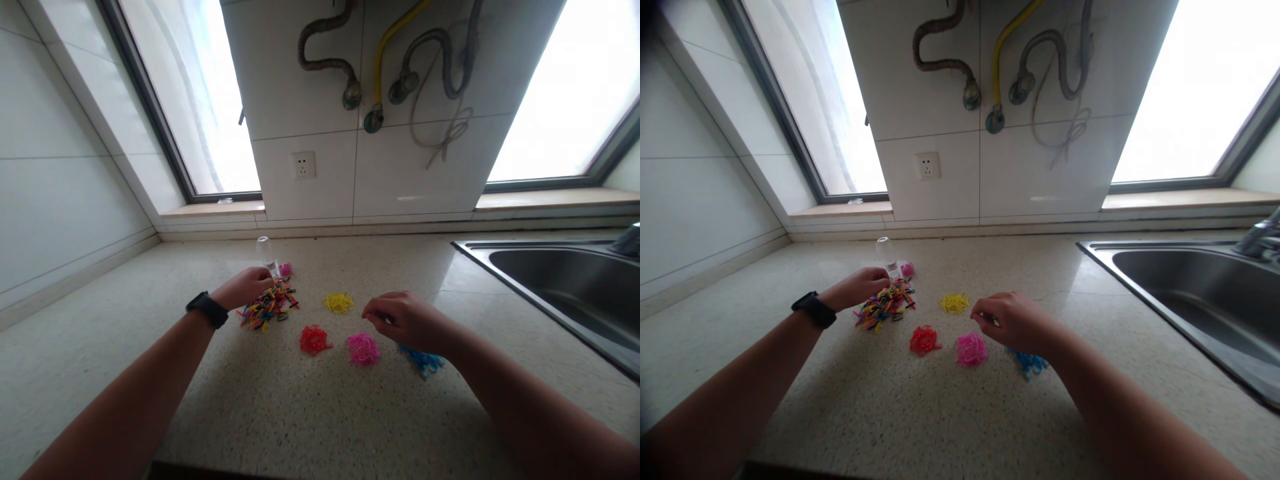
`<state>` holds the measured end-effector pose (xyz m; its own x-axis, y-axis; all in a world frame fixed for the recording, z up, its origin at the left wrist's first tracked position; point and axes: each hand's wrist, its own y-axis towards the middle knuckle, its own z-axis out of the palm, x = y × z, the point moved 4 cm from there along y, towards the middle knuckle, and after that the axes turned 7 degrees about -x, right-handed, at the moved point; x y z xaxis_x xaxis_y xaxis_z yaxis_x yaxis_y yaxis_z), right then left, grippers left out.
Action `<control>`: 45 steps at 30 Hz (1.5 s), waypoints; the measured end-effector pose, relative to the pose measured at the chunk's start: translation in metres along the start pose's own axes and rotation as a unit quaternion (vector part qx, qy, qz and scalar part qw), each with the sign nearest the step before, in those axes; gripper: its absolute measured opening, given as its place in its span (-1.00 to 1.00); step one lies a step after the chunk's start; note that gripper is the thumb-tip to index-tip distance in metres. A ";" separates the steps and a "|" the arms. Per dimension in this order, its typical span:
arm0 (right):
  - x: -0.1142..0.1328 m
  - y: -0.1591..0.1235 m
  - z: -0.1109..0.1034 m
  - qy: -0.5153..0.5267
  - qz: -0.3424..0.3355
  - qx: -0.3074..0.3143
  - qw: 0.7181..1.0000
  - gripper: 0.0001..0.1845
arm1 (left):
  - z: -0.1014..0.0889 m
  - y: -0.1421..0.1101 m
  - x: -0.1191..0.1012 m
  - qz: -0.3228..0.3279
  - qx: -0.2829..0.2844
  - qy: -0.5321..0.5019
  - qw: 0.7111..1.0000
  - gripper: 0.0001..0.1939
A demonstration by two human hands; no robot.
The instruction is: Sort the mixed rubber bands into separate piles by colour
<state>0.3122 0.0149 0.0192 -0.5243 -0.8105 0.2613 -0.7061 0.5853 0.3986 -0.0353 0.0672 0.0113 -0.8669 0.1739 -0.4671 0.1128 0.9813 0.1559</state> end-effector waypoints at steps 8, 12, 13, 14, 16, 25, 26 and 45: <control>-0.001 -0.001 0.001 0.001 -0.001 -0.001 1.000 -0.79 | 0.004 -0.010 -0.033 0.079 0.009 -0.064 0.995 -0.70; 0.001 0.000 -0.001 0.002 0.004 -0.011 1.000 -0.79 | 0.011 -0.021 -0.063 0.137 0.021 -0.128 0.982 -0.75; 0.001 0.000 -0.001 0.003 0.006 -0.016 1.000 -0.79 | 0.013 -0.025 -0.070 0.146 0.023 -0.135 0.980 -0.76; 0.002 0.000 -0.002 0.005 0.006 -0.020 1.000 -0.80 | 0.015 -0.029 -0.078 0.154 0.025 -0.140 0.978 -0.76; 0.003 0.001 -0.003 0.009 0.005 -0.030 0.999 -0.80 | 0.019 -0.036 -0.092 0.165 0.030 -0.141 0.976 -0.76; 0.019 0.002 0.001 0.049 -0.007 -0.071 0.996 -0.75 | 0.048 -0.061 -0.126 0.184 0.085 -0.207 0.957 -0.76; 0.021 0.002 0.002 0.052 -0.010 -0.072 0.996 -0.74 | 0.052 -0.063 -0.127 0.182 0.089 -0.215 0.955 -0.75; 0.029 0.003 0.007 0.066 -0.063 -0.074 0.993 -0.85 | 0.065 -0.079 -0.136 0.172 0.053 -0.243 0.953 -0.71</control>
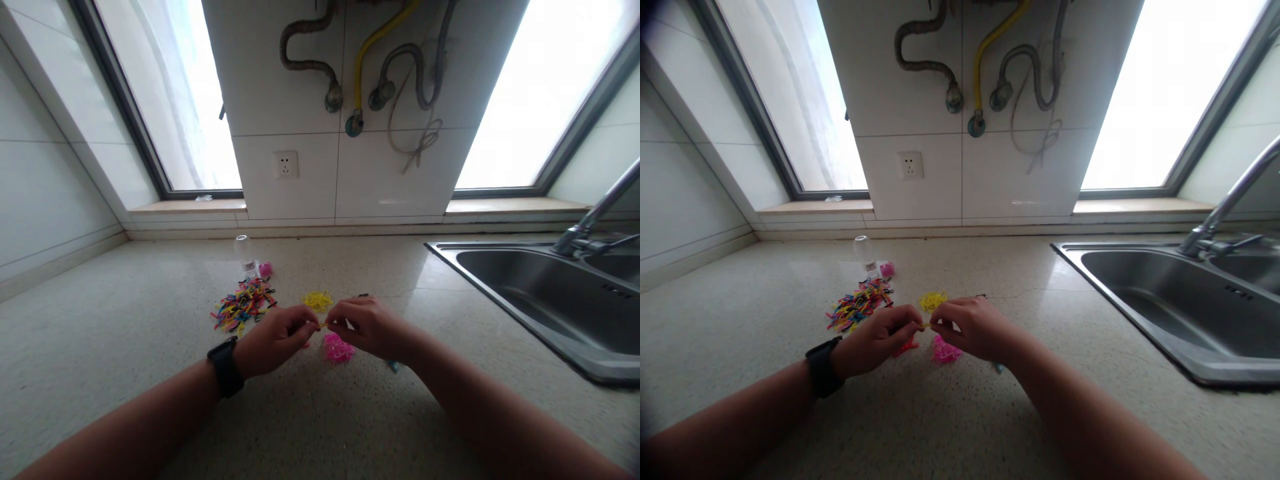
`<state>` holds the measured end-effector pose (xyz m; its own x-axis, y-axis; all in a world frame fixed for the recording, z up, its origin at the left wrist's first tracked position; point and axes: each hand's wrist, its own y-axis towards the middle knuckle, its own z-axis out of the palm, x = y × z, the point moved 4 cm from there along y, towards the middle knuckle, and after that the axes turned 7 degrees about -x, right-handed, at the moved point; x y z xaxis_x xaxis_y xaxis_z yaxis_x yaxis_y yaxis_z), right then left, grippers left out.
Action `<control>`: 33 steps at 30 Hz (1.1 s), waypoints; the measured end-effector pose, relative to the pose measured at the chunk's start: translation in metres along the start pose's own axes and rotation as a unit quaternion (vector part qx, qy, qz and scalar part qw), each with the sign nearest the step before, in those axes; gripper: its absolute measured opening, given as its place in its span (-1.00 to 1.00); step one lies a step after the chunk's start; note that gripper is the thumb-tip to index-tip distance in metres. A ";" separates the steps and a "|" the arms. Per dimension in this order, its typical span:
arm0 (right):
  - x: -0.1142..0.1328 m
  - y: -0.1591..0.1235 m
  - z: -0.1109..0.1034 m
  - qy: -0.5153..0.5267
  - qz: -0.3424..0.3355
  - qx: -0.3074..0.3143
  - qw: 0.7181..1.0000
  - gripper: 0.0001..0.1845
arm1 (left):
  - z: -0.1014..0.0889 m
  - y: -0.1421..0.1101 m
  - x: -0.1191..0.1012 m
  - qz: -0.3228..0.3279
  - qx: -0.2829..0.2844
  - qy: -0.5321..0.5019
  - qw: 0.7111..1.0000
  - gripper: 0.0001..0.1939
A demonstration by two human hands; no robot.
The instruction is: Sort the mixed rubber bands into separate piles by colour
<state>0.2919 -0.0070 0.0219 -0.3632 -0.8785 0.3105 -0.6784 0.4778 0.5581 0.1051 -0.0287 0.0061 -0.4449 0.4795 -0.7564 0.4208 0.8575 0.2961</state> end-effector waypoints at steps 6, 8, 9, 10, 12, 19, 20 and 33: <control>-0.002 -0.001 0.002 -0.015 0.009 0.012 1.000 -0.85 | 0.002 -0.003 0.003 0.027 -0.044 0.055 0.997 -0.75; -0.002 0.000 0.003 -0.018 0.014 0.016 1.000 -0.85 | 0.003 -0.003 0.005 0.032 -0.053 0.073 0.995 -0.75; -0.002 0.000 0.003 -0.020 0.017 0.018 1.000 -0.84 | 0.003 -0.004 0.006 0.035 -0.055 0.081 0.995 -0.75; -0.002 0.000 0.003 -0.022 0.018 0.018 0.999 -0.84 | 0.003 -0.004 0.007 0.041 -0.056 0.088 0.994 -0.75; -0.003 0.000 0.001 -0.025 0.021 0.015 0.999 -0.83 | 0.002 -0.005 0.010 0.054 -0.058 0.108 0.991 -0.76; -0.022 -0.001 -0.002 -0.065 0.098 -0.019 0.993 -0.83 | -0.009 -0.002 0.028 0.112 -0.102 0.243 0.958 -0.76; -0.026 0.000 -0.002 -0.075 0.120 -0.035 0.989 -0.82 | -0.011 -0.001 0.031 0.112 -0.109 0.256 0.954 -0.76; -0.060 0.004 0.008 -0.157 0.249 -0.046 0.955 -0.64 | -0.015 0.002 0.039 0.069 -0.143 0.327 0.932 -0.75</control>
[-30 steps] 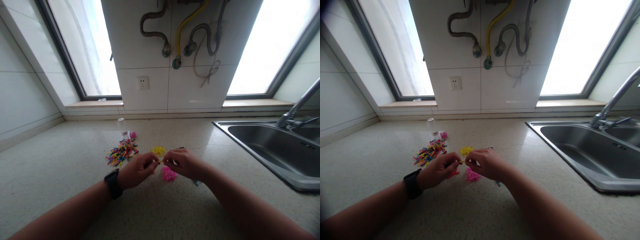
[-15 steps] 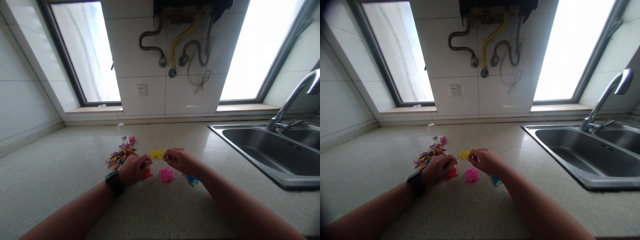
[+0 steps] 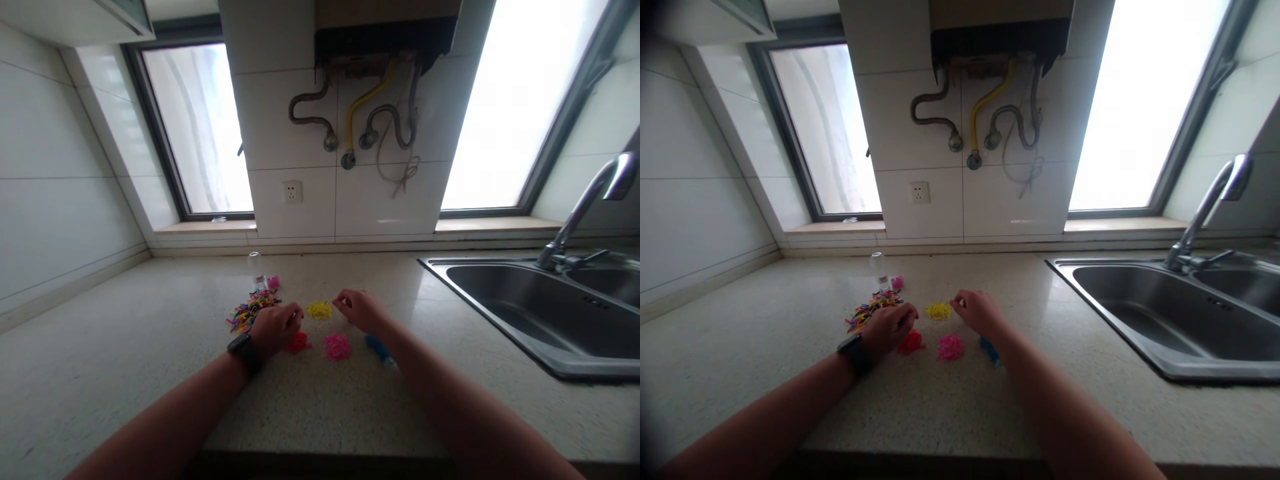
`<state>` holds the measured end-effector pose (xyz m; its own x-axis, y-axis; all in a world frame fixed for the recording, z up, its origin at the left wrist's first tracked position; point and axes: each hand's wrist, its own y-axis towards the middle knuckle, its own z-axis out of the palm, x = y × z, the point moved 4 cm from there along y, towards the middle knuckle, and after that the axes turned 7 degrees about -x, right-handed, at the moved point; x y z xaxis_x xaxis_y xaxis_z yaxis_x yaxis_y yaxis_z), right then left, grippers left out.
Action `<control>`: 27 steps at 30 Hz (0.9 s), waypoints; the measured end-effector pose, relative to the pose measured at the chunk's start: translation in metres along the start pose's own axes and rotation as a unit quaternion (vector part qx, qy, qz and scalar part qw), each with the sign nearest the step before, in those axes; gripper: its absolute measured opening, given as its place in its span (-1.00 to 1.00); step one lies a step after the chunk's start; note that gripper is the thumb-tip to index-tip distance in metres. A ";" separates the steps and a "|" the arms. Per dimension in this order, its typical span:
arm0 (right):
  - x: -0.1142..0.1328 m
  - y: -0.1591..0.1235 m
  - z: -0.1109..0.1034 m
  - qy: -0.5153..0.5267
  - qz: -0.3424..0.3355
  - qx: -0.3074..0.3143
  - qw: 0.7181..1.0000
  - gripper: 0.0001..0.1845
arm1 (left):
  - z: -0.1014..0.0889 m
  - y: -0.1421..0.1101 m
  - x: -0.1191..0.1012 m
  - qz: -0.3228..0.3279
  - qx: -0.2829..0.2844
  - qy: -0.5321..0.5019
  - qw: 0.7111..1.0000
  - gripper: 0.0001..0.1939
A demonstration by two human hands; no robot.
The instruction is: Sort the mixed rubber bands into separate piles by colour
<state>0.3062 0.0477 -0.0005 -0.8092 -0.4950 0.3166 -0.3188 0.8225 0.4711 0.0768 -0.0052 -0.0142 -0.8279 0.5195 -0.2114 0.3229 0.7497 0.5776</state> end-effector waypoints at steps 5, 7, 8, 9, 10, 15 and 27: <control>-0.020 0.000 -0.013 0.009 0.053 -0.057 0.997 -0.63 | -0.003 0.002 0.002 -0.022 -0.007 0.012 1.000 -0.71; -0.026 0.000 -0.015 0.018 0.065 -0.069 0.995 -0.63 | -0.003 0.002 0.003 -0.026 -0.008 0.018 0.999 -0.70; -0.028 0.000 -0.016 0.022 0.070 -0.075 0.994 -0.63 | -0.002 0.002 0.004 -0.028 -0.008 0.022 0.999 -0.69; -0.031 -0.001 -0.016 0.027 0.075 -0.082 0.993 -0.63 | -0.002 0.002 0.005 -0.029 -0.008 0.027 0.999 -0.68; -0.033 -0.001 -0.016 0.031 0.080 -0.092 0.992 -0.63 | -0.001 0.002 0.007 -0.029 -0.007 0.032 0.999 -0.68; -0.051 -0.001 -0.019 0.044 0.129 -0.133 0.982 -0.64 | 0.001 0.002 0.017 -0.021 0.017 0.054 0.998 -0.67; -0.078 0.001 -0.010 0.059 0.158 -0.120 0.978 -0.64 | -0.058 -0.020 0.096 -0.186 -0.069 0.100 0.975 -0.38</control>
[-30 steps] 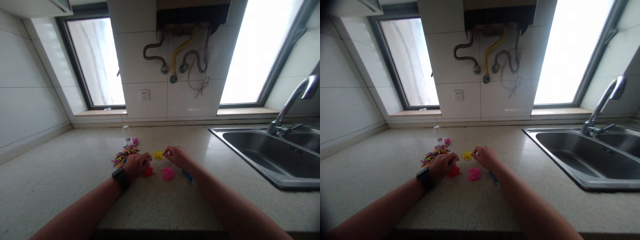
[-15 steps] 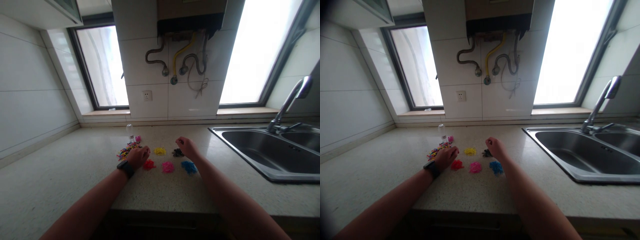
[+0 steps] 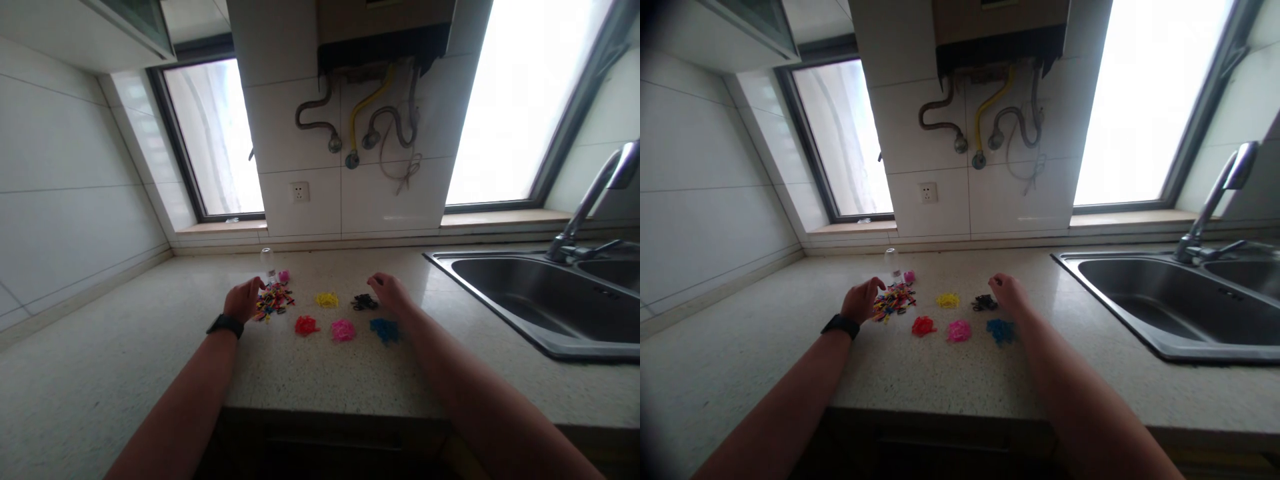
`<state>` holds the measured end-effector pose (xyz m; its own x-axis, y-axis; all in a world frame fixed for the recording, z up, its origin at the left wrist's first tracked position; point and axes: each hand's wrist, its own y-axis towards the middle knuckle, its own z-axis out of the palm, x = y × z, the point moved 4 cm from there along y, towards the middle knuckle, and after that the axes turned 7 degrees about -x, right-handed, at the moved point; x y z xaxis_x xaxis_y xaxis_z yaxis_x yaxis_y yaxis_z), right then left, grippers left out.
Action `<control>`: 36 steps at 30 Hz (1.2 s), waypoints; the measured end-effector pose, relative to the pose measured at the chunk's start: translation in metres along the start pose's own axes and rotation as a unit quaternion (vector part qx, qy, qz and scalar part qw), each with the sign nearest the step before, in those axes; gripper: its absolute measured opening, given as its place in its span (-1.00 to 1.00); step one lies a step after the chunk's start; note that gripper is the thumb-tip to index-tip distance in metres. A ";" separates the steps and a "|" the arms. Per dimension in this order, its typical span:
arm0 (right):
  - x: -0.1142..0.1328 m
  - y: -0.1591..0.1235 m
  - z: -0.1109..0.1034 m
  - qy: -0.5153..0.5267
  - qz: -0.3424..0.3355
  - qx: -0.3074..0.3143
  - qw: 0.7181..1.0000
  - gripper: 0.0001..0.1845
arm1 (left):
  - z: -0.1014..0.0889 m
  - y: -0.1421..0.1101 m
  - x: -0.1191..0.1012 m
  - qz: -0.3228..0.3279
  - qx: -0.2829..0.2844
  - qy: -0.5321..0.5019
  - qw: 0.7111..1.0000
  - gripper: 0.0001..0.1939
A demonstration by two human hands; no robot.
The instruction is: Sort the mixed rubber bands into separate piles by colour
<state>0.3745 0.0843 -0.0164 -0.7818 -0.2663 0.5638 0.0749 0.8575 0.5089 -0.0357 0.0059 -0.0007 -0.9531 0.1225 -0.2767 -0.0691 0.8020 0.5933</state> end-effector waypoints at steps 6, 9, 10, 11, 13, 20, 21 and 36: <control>-0.003 0.002 0.003 0.009 -0.022 0.022 0.999 -0.63 | 0.010 0.010 0.010 -0.025 0.017 -0.004 1.000 -0.45; -0.005 0.004 0.005 0.016 -0.030 0.030 0.999 -0.62 | 0.014 0.012 0.009 -0.021 0.017 0.004 1.000 -0.51; -0.005 0.004 0.006 0.018 -0.031 0.032 0.999 -0.61 | 0.015 0.013 0.008 -0.019 0.019 0.004 1.000 -0.51; -0.005 0.004 0.006 0.019 -0.031 0.035 0.999 -0.61 | 0.017 0.013 0.009 -0.019 0.022 0.003 1.000 -0.51; -0.005 0.004 0.007 0.021 -0.035 0.038 0.998 -0.61 | 0.019 0.014 0.010 -0.020 0.029 0.000 0.999 -0.54; 0.000 0.001 0.007 0.040 -0.072 0.049 0.995 -0.61 | 0.031 0.018 0.017 -0.020 0.042 -0.011 0.999 -0.69; 0.000 0.001 0.006 0.042 -0.074 0.052 0.995 -0.61 | 0.032 0.018 0.017 -0.019 0.043 -0.011 0.999 -0.69; 0.007 -0.004 0.014 0.040 -0.120 0.109 0.986 -0.68 | 0.047 0.023 0.022 0.022 0.050 -0.014 0.998 -0.72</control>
<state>0.3599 0.0851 -0.0241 -0.7087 -0.4991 0.4986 -0.2478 0.8379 0.4864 -0.0446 0.0546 -0.0291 -0.9457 0.1744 -0.2743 0.0038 0.8497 0.5272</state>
